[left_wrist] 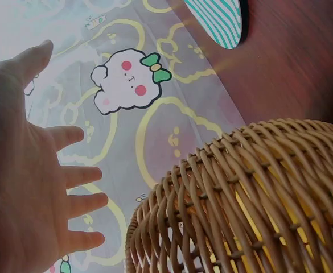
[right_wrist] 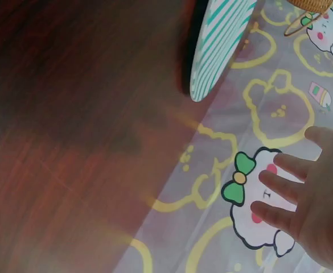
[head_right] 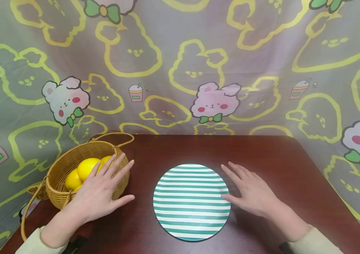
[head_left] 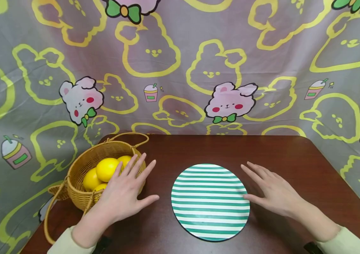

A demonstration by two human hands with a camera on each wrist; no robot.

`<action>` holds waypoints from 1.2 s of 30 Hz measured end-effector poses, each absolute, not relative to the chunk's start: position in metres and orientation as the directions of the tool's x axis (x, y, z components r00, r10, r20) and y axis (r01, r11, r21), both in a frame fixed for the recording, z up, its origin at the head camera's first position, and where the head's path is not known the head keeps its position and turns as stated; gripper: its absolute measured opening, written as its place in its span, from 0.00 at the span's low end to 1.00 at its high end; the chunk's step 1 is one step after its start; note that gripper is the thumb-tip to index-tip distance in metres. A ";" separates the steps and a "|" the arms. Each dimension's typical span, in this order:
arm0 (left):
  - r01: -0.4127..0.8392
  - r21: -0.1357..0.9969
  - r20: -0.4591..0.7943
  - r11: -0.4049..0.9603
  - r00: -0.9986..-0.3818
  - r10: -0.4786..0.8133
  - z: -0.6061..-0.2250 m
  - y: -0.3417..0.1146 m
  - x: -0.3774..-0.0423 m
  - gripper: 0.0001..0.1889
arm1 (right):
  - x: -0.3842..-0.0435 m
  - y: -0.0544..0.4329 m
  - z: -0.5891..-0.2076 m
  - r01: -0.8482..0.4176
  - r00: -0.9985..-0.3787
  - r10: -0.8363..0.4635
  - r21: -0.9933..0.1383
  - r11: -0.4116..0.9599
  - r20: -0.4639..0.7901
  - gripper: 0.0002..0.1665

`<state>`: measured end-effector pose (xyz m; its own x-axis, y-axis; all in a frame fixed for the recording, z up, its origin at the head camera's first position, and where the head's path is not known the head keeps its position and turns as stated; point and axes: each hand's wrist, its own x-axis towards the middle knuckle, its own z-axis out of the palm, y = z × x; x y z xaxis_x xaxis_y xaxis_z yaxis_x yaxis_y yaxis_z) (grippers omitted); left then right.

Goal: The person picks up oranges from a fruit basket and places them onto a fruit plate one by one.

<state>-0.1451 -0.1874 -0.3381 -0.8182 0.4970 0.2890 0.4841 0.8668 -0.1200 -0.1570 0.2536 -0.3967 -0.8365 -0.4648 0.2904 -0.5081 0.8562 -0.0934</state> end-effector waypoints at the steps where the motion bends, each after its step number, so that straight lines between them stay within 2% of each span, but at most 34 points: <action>1: 0.485 -0.116 0.287 0.867 -0.819 0.497 -0.338 -0.188 -0.145 0.49 | -0.158 0.254 -0.398 -0.508 -0.839 -0.465 -0.100 0.856 0.282 0.52; 16: 0.481 -0.056 0.258 0.875 -0.840 0.478 -0.332 -0.202 -0.148 0.48 | -0.165 0.255 -0.417 -0.477 -0.876 -0.442 -0.208 0.854 0.192 0.48; 36: 0.489 0.041 0.251 0.871 -0.849 0.465 -0.312 -0.232 -0.155 0.45 | -0.171 0.262 -0.442 -0.517 -0.856 -0.499 -0.234 0.824 0.135 0.43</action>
<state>-0.1551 -0.2321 -0.3120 -0.8490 0.4648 0.2511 0.4891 0.8712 0.0410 -0.1707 0.2619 -0.4419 -0.8561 -0.4990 0.1346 -0.5168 0.8236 -0.2336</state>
